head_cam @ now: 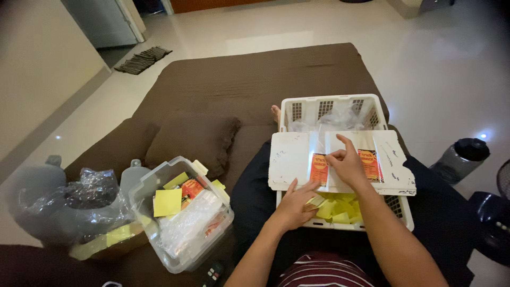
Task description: The person sits on a bed and repeatedly picks small red packets from a clear plastic bin, peels off a yellow sticky note from each packet, and places the packets into a white basket. The person handles the packets one at a time and continues the process for the duration of the clip.
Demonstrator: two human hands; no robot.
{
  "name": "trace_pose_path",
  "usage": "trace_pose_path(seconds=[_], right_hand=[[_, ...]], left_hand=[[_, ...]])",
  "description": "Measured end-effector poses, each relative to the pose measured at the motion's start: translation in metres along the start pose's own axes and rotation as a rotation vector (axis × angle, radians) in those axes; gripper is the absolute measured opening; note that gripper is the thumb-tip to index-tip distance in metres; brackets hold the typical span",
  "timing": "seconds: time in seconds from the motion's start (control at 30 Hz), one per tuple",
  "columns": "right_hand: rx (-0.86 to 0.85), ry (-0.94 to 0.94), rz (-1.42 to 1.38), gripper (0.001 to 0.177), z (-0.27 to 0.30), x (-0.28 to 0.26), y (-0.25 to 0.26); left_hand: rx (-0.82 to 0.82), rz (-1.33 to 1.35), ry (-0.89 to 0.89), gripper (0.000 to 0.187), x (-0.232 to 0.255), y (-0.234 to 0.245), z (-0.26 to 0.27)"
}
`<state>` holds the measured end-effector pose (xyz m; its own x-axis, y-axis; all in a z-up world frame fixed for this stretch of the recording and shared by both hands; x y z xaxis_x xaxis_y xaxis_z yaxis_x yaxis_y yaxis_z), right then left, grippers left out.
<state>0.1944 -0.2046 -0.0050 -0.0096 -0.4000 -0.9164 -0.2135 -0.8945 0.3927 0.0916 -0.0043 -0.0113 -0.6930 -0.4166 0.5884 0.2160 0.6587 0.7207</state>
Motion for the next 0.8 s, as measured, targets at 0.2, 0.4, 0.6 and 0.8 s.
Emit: trace_pose_path(seconds=[0.2,0.4,0.6,0.8], right_hand=[[0.314,-0.026,0.104,0.056,-0.013,0.009,0.086],[0.355,0.121,0.752,0.053,0.002,0.026,0.098],[0.337,0.248,0.794,0.083,0.027,0.010,0.073],[0.320,0.119,0.778,0.077,0.041,0.008,0.067]], left_hand=[[0.367,0.884,0.479,0.054,-0.040,-0.010,0.020],[0.664,0.955,0.356,0.037,-0.078,-0.016,0.027],[0.694,0.953,0.379,0.031,-0.090,-0.023,0.032],[0.713,1.085,0.357,0.026,-0.091,-0.025,0.031]])
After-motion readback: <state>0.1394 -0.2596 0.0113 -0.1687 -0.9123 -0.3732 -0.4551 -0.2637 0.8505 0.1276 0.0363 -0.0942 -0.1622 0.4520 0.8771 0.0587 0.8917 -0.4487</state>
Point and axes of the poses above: each hand's wrist, its own z-axis away from the middle knuckle, its own y-axis out of the back of the hand, x = y × z, the point moved 6 cm from there along -z, towards the middle knuckle, and after that the axes turned 1 degree about -y, right-handed, at the moved point
